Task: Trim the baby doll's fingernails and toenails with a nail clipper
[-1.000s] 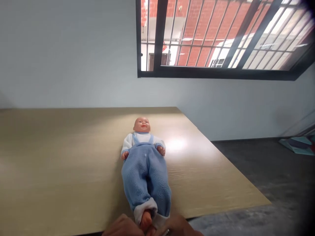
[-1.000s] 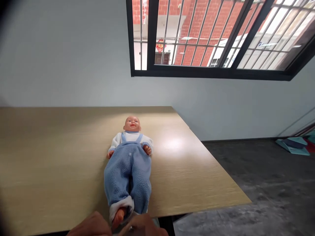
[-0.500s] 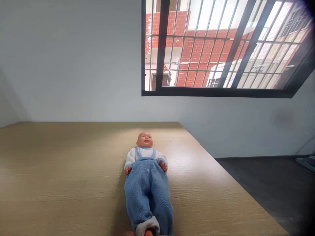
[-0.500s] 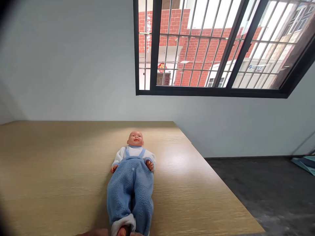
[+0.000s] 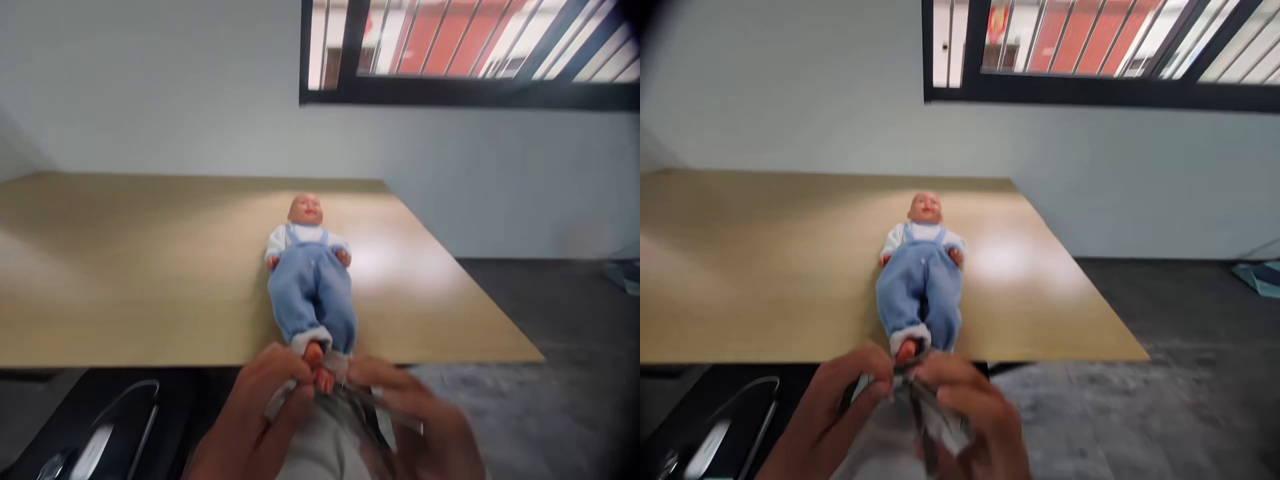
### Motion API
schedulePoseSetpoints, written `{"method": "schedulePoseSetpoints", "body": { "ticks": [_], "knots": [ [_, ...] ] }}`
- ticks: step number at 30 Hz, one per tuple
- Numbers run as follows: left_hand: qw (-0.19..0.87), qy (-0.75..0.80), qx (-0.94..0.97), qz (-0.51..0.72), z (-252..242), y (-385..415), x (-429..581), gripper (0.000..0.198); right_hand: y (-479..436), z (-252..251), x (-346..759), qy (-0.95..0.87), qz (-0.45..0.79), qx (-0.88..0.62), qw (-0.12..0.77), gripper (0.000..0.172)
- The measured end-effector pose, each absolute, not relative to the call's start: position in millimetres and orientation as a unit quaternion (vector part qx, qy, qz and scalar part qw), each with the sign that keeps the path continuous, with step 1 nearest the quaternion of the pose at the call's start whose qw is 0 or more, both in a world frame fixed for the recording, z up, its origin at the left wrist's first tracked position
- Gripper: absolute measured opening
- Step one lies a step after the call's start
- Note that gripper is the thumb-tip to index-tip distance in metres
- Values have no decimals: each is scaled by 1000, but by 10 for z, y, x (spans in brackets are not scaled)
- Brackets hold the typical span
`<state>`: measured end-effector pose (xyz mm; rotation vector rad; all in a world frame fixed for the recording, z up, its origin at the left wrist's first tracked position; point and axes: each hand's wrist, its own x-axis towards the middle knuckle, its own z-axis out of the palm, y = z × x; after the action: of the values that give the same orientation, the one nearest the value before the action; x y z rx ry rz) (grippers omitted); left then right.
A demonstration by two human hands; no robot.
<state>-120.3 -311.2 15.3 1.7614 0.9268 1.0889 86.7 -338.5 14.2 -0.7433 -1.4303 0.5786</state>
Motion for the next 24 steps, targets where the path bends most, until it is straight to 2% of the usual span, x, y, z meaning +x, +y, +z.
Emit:
{"method": "schedulePoseSetpoints", "body": {
  "ticks": [7,12,16,18,21,24],
  "knots": [
    [388,260,769,437,228,-3046,-1086,42,-3361,288,815,-563,436,-352,608,28],
    [345,322,743,474,171,-3009,-1185,4,-3322,221,820,-529,506,-340,591,28],
    [243,408,720,506,215,-2630,-1464,13,-3114,197,952,-510,501,-364,597,30],
    [204,446,754,437,277,-2316,-1600,26,-2924,263,1020,-532,461,-399,587,28],
    [127,490,787,353,338,-1795,-1716,27,-2529,405,1044,-599,416,-399,556,32],
    [168,431,851,249,286,-1333,-1742,40,-2048,483,941,-644,421,-357,530,35]
  ]
}}
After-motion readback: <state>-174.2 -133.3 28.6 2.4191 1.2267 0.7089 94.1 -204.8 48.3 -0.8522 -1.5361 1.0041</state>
